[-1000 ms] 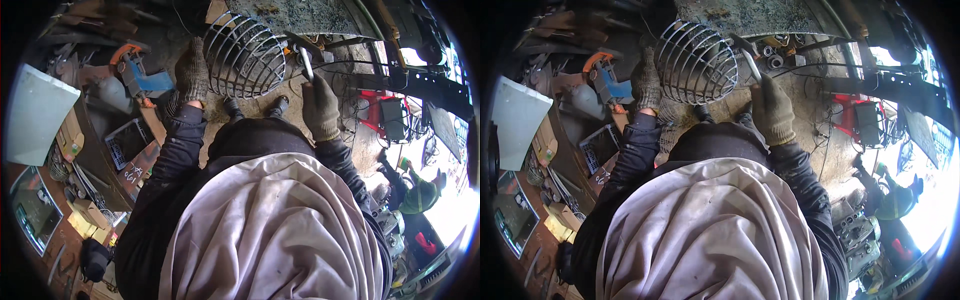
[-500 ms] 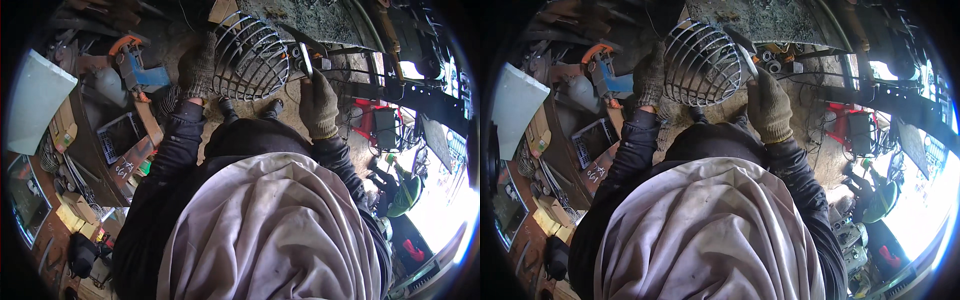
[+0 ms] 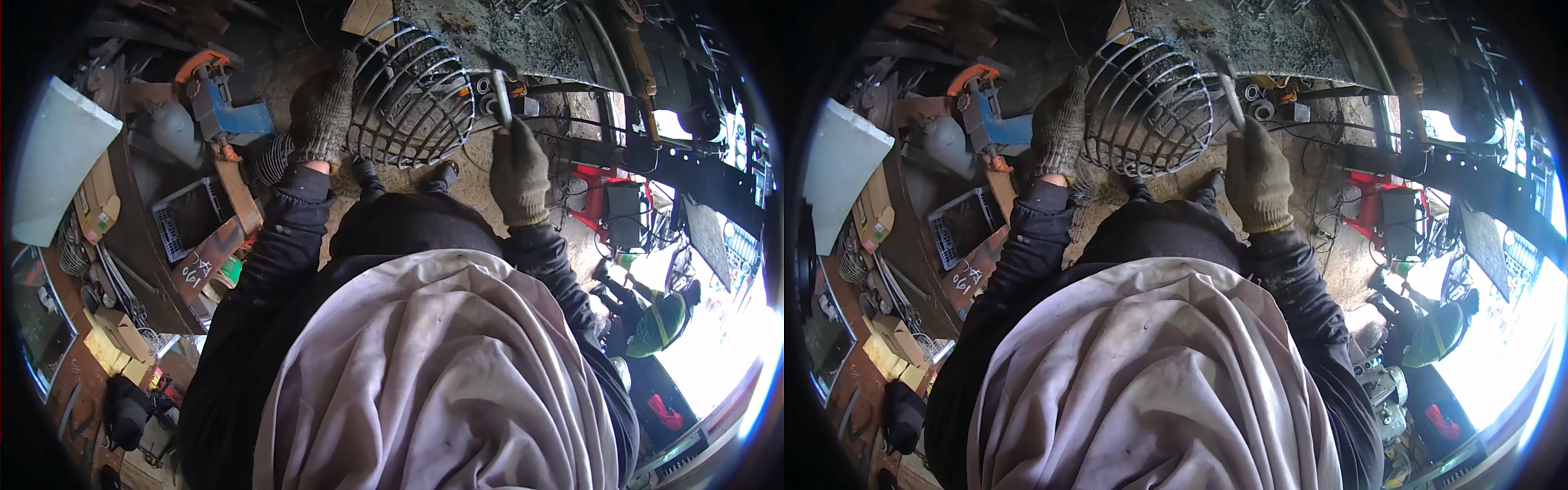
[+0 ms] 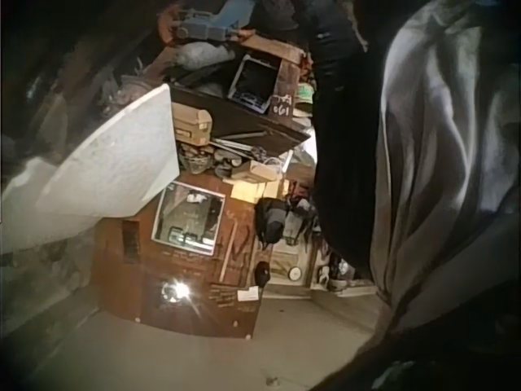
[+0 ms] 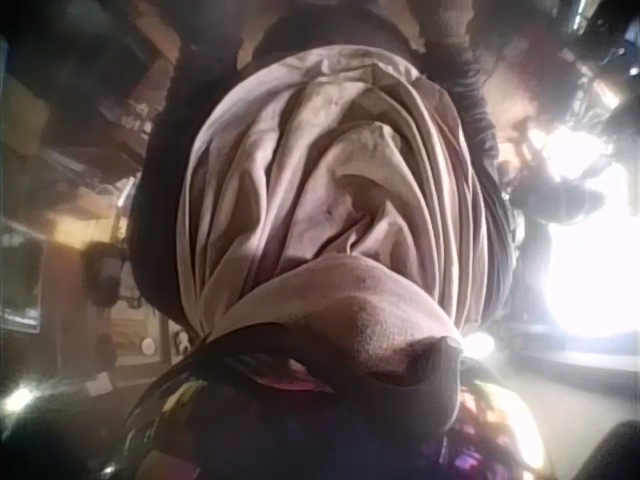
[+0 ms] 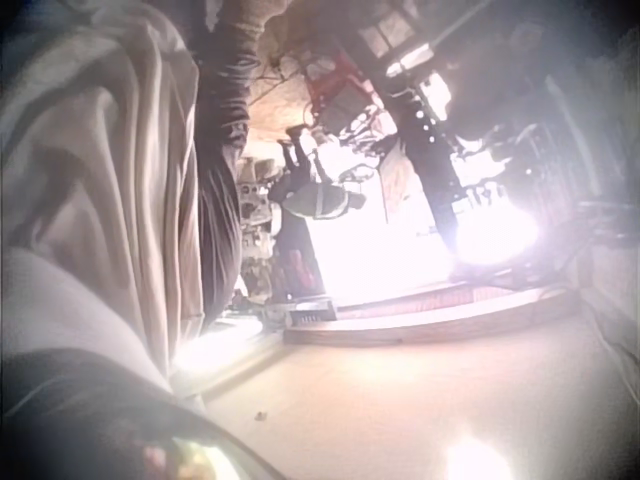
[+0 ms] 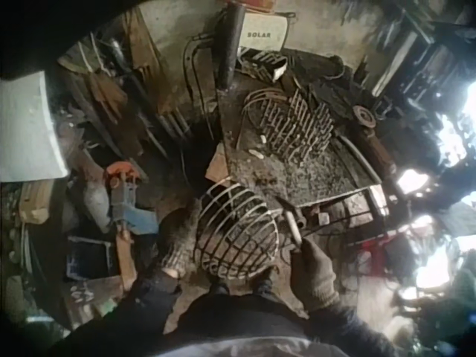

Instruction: The person welds a curved metal wire frame using a welding torch, striking a hammer against the frame to adjust the joints between welds.

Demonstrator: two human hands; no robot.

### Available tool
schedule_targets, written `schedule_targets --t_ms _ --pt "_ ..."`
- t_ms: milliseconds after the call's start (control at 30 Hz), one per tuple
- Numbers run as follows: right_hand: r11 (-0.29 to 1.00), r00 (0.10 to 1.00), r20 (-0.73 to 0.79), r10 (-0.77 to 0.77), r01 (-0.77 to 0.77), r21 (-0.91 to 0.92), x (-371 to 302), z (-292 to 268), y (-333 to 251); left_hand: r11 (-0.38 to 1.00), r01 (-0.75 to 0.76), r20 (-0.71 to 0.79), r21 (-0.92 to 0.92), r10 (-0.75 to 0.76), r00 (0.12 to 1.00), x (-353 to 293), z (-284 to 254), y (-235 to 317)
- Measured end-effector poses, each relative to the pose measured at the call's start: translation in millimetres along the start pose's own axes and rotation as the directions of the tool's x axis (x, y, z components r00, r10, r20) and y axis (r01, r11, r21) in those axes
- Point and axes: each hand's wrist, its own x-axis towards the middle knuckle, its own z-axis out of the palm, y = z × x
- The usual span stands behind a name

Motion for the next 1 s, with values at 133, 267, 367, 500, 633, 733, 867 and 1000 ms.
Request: schedule_targets --t_ms 133,267,367,500,633,733,867,1000 --pt "0.967 0.993 -0.083 0.084 -0.061 0.247 4 -9 -2 0.988 -0.12 -0.004 -0.094 0.12 0.993 -2 -5 6" --pt "0.983 0.975 -0.222 -0.031 0.07 0.167 5 -20 -30 0.978 -0.21 -0.058 -0.012 0.209 0.976 11 4 -32" --pt "0.982 1.0 -0.023 -0.006 0.011 0.189 5 -19 -2 0.998 -0.054 0.031 -0.033 0.055 0.998 2 -6 1" --pt "0.998 0.997 0.039 -0.059 0.06 -0.006 -2 -22 -17 0.998 -0.056 -0.002 0.009 0.056 0.998 5 -2 -13" --pt "0.992 0.993 -0.016 -0.121 0.121 0.021 -7 -15 -27 0.996 -0.082 -0.012 0.034 0.082 0.997 7 0 -19" --pt "0.953 0.974 0.079 -0.211 0.223 -0.207 3 -9 -26 0.984 -0.175 -0.039 0.037 0.176 0.984 8 7 -29" --pt "0.987 0.987 -0.045 -0.157 0.155 -0.049 -2 -12 -27 0.998 -0.007 0.036 -0.061 0.009 0.999 4 1 -7" --pt "0.955 0.958 -0.099 -0.271 0.28 0.099 -5 -8 -13 1.0 0.028 0.056 0.011 -0.028 0.998 -3 -8 3"
